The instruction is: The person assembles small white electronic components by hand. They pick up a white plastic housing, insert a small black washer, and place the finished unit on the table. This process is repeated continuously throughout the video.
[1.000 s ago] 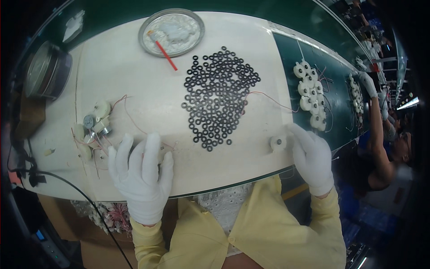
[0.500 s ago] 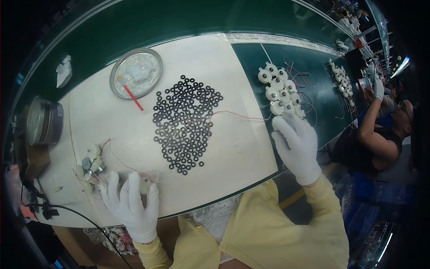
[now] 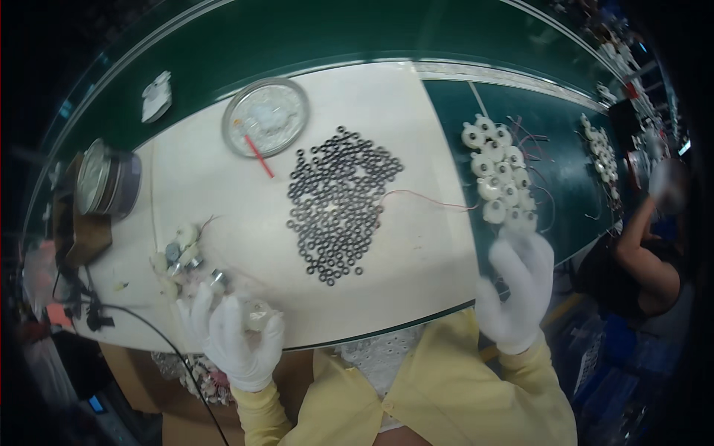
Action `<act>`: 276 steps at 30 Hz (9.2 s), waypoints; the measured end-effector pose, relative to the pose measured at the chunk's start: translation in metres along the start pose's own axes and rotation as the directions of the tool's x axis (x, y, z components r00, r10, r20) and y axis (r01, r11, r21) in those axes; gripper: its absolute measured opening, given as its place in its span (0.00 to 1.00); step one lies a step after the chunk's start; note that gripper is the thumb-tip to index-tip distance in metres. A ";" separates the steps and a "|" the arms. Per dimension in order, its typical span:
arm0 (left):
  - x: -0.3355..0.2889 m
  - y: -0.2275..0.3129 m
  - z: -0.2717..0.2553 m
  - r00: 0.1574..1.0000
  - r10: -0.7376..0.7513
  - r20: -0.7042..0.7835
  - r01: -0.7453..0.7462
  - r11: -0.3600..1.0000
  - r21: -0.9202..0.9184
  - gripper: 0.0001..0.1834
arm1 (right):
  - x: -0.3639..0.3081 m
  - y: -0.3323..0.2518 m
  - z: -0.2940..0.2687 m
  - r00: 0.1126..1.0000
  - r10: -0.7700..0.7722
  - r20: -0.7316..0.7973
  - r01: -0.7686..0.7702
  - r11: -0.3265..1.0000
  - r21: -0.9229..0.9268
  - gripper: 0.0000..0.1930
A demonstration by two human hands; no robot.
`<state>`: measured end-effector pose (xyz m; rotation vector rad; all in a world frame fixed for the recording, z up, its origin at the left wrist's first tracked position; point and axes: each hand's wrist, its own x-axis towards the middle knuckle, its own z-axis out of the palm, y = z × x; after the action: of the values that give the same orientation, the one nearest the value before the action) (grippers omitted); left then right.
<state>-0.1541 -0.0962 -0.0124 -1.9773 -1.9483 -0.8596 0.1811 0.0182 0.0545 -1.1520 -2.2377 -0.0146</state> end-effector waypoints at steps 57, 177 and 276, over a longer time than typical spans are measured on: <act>0.087 -0.086 0.034 0.977 -0.207 0.044 0.190 0.949 0.252 0.15 | -0.026 -0.023 0.023 0.728 -0.154 0.668 -0.660 -0.424 0.621 0.44; 0.011 -0.040 -0.008 0.907 0.276 0.317 -0.081 0.855 -0.512 0.19 | 0.048 -0.021 0.049 0.722 -0.230 0.653 0.202 0.972 0.119 0.12; 0.000 -0.013 -0.016 0.930 -0.021 0.367 0.133 0.950 -0.281 0.14 | 0.070 0.240 0.003 0.880 0.158 0.448 -0.283 0.931 0.229 0.22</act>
<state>-0.1706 -0.1036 -0.0028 -2.3924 -2.2169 -0.9130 0.3276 0.2193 0.0266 -1.3354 -2.3459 0.7001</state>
